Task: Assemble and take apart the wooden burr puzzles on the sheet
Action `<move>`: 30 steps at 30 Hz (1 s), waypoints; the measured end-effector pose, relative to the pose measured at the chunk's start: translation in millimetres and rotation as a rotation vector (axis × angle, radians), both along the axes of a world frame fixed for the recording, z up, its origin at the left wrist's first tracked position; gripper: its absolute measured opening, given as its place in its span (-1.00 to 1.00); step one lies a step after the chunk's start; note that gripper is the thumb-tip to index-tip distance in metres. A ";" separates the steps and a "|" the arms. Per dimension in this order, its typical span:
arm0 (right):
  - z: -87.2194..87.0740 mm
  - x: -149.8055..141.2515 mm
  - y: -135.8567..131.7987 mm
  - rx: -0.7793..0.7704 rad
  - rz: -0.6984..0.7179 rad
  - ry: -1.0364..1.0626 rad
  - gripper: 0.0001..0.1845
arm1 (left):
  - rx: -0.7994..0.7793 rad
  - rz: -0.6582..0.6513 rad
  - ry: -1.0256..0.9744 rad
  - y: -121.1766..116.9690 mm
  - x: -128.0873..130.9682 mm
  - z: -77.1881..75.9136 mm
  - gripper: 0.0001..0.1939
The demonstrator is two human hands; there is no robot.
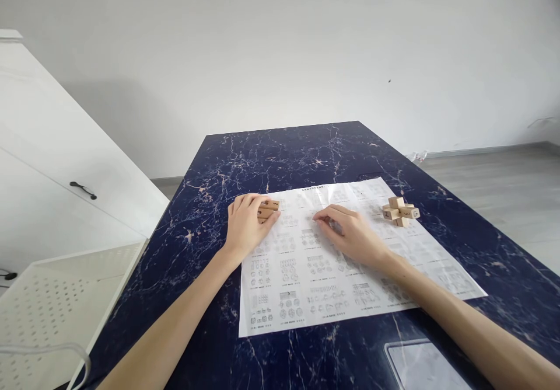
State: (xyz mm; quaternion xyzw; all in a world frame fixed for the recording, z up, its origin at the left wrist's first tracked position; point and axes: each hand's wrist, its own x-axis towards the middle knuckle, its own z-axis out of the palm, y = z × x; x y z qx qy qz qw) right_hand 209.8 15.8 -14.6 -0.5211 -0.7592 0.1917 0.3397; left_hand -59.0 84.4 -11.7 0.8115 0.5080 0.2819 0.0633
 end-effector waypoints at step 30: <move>0.6 0.5 0.1 -0.004 0.013 0.009 -0.75 | 0.018 -0.175 0.148 -9.0 8.2 2.7 -0.62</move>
